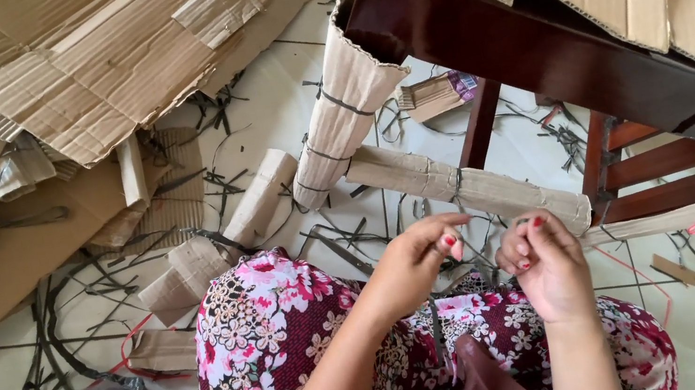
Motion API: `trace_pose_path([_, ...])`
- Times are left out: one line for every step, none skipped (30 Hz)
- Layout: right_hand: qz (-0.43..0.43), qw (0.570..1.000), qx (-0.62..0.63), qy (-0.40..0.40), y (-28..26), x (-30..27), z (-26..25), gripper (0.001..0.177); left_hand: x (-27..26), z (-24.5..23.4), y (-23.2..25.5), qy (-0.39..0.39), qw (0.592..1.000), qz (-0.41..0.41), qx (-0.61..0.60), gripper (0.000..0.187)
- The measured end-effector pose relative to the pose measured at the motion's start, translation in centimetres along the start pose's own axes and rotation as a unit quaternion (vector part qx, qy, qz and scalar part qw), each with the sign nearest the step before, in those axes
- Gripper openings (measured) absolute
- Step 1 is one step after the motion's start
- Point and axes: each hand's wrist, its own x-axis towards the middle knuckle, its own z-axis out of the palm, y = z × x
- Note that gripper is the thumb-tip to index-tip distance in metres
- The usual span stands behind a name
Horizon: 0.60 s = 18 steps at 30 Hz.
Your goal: Wrapping a wooden chair leg with protective cardboard and securing it with plastic ties.
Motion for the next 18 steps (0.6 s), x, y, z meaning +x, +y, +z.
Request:
trace_pose_path([-0.001, 1.000, 0.001, 0.000, 0.4, 0.0, -0.2, 0.019, 0.2, 0.0, -0.8, 0.000, 1.000, 0.000, 0.002, 0.024])
trace_pose_path([-0.007, 0.997, -0.071, 0.019, 0.8, -0.1, -0.4, 0.018, 0.5, -0.1, -1.7, -0.047, 0.981, 0.005, -0.188, 0.022])
trace_pose_path([-0.012, 0.989, -0.142, 0.038, 1.3, -0.2, -0.6, 0.018, 0.6, -0.1, -2.5, -0.092, 0.924, 0.006, -0.371, 0.021])
trace_pose_path([-0.012, 0.989, -0.141, 0.037, 1.4, -0.1, -0.7, 0.018, 0.4, -0.4, -2.1, -0.092, 0.924, 0.006, -0.370, 0.021])
trace_pose_path([-0.023, 0.987, -0.156, 0.033, 1.6, 0.0, -0.8, 0.015, 0.1, -0.6, -1.7, -0.095, 0.918, 0.001, -0.386, 0.021])
trace_pose_path([-0.035, 0.984, -0.172, 0.030, 1.7, 0.1, -0.9, 0.017, -0.1, -0.8, -1.3, -0.099, 0.910, -0.003, -0.402, 0.020])
trace_pose_path([-0.034, 0.984, -0.170, 0.030, 1.3, 0.3, -0.5, 0.017, -0.1, -0.8, -1.0, -0.099, 0.911, -0.005, -0.401, 0.020])
trace_pose_path([-0.055, 0.968, -0.239, 0.053, 0.9, 0.4, 0.0, 0.021, -0.1, -0.7, -0.6, -0.093, 0.973, -0.024, -0.208, 0.020])
trace_pose_path([-0.075, 0.946, -0.307, 0.075, 0.4, 0.6, 0.4, 0.025, -0.1, -0.5, -0.3, -0.084, 0.996, -0.041, -0.006, 0.023])
trace_pose_path([-0.074, 0.946, -0.305, 0.076, -0.8, 0.4, 1.3, 0.025, -0.1, -0.1, -2.8, -0.084, 0.996, -0.042, -0.004, 0.023])
trace_pose_path([-0.086, 0.928, -0.356, 0.070, -2.1, 0.3, 2.0, 0.027, 0.1, 0.3, -5.3, -0.139, 0.965, -0.087, 0.205, 0.027])
trace_pose_path([-0.098, 0.906, -0.406, 0.064, -3.5, 0.1, 2.8, 0.033, 0.3, 0.8, -7.7, -0.187, 0.887, -0.127, 0.404, 0.051])
trace_pose_path([-0.100, 0.906, -0.405, 0.066, -4.0, -0.1, 2.6, 0.033, 0.4, 1.1, -9.0, -0.188, 0.885, -0.125, 0.406, 0.051])
trace_pose_path([-0.091, 0.900, -0.422, 0.064, -4.7, -0.3, 2.3, 0.034, 0.5, 1.3, -10.2, -0.177, 0.867, -0.165, 0.436, 0.055])
trace_pose_path([-0.084, 0.892, -0.439, 0.062, -5.3, -0.5, 2.0, 0.035, 0.7, 1.6, -11.4, -0.165, 0.845, -0.203, 0.466, 0.059])
trace_pose_path([-0.087, 0.893, -0.437, 0.065, -5.9, -0.8, 1.8, 0.035, 1.2, 1.5, -12.9, -0.165, 0.844, -0.201, 0.470, 0.059])
trace_pose_path([-0.079, 0.894, -0.435, 0.071, -6.4, -1.2, 1.6, 0.037, 1.6, 1.4, -14.3, -0.149, 0.844, -0.215, 0.468, 0.066])
trace_pose_path([-0.072, 0.895, -0.433, 0.077, -7.0, -1.7, 1.3, 0.040, 2.1, 1.4, -15.8, -0.132, 0.844, -0.230, 0.466, 0.074])
